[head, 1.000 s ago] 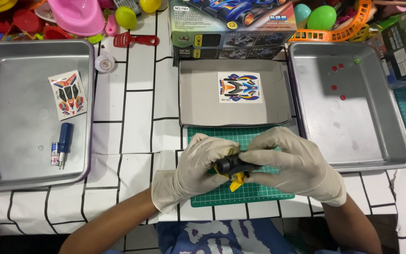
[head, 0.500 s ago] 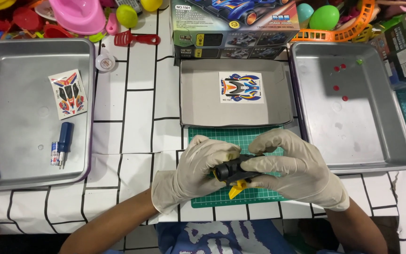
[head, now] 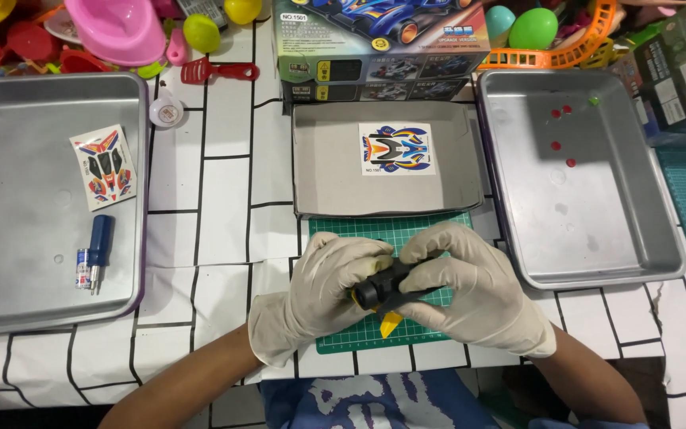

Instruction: Assembling a mini 4WD toy car by installing batteries and snapping together the chassis and body components.

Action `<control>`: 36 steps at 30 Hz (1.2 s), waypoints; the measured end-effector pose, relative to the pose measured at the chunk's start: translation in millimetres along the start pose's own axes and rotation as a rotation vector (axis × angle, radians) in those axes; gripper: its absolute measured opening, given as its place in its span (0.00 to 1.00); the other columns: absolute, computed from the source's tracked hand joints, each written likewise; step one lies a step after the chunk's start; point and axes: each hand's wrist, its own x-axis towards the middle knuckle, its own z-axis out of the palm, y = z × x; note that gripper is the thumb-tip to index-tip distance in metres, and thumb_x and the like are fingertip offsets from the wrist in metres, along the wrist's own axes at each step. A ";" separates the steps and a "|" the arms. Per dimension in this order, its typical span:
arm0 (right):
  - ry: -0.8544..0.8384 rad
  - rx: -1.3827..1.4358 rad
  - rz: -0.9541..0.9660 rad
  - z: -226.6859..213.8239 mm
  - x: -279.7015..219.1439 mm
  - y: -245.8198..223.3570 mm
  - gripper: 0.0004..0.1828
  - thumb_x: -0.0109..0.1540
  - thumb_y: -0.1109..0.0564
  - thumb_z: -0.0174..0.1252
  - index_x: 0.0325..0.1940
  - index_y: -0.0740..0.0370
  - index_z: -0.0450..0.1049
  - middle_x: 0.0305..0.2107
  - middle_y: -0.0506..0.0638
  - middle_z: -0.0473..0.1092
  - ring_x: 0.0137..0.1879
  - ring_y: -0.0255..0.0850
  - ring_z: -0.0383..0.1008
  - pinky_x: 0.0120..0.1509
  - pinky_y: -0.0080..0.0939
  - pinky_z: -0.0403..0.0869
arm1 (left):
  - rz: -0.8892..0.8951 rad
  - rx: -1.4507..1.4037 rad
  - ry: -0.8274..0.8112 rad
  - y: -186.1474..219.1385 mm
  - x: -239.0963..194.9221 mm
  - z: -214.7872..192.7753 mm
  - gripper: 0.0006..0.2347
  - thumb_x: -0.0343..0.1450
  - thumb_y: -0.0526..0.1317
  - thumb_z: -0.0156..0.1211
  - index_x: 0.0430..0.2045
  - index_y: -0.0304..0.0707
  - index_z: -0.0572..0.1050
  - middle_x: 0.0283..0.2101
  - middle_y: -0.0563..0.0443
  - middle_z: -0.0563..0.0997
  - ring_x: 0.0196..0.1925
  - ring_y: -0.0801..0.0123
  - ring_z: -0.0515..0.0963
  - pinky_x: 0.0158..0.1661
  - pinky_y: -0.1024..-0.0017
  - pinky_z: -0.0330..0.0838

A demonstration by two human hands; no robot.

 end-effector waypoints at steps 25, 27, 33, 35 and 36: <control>-0.215 -1.064 0.706 -177.7 -152.5 275.7 0.16 0.65 0.55 0.57 0.21 0.52 0.68 0.20 0.48 0.69 0.32 0.46 0.72 0.35 0.41 0.66 | -1.223 -0.288 -0.638 40.5 38.2 -13.0 0.36 0.69 0.42 0.60 0.73 0.47 0.47 0.71 0.47 0.67 0.69 0.60 0.71 0.65 0.65 0.67; -0.212 -1.040 0.696 -174.8 -151.4 271.9 0.16 0.62 0.58 0.59 0.19 0.51 0.68 0.18 0.46 0.67 0.28 0.44 0.71 0.31 0.37 0.64 | -1.085 -0.161 -0.617 31.3 21.7 -7.2 0.33 0.69 0.43 0.61 0.70 0.40 0.54 0.72 0.45 0.64 0.73 0.59 0.63 0.70 0.63 0.56; -0.178 -1.092 0.721 -172.0 -156.6 278.4 0.10 0.67 0.48 0.61 0.44 0.49 0.86 0.35 0.53 0.79 0.42 0.51 0.79 0.39 0.46 0.78 | -0.853 0.060 -0.789 25.9 16.5 -12.8 0.30 0.70 0.52 0.58 0.67 0.39 0.61 0.57 0.49 0.75 0.59 0.59 0.75 0.59 0.63 0.69; -0.114 -0.957 0.684 -173.1 -152.3 274.7 0.12 0.64 0.52 0.64 0.47 0.58 0.86 0.39 0.56 0.81 0.47 0.49 0.80 0.52 0.42 0.77 | -0.873 0.140 -0.926 29.7 21.8 -17.1 0.30 0.71 0.54 0.55 0.69 0.47 0.60 0.54 0.51 0.74 0.53 0.58 0.77 0.51 0.57 0.73; -0.116 -0.954 0.688 -171.4 -154.4 276.0 0.12 0.64 0.52 0.64 0.47 0.58 0.86 0.39 0.56 0.81 0.47 0.49 0.80 0.52 0.42 0.77 | -0.874 0.139 -0.930 29.7 22.5 -20.1 0.30 0.71 0.54 0.55 0.69 0.47 0.60 0.54 0.51 0.74 0.53 0.58 0.77 0.51 0.57 0.73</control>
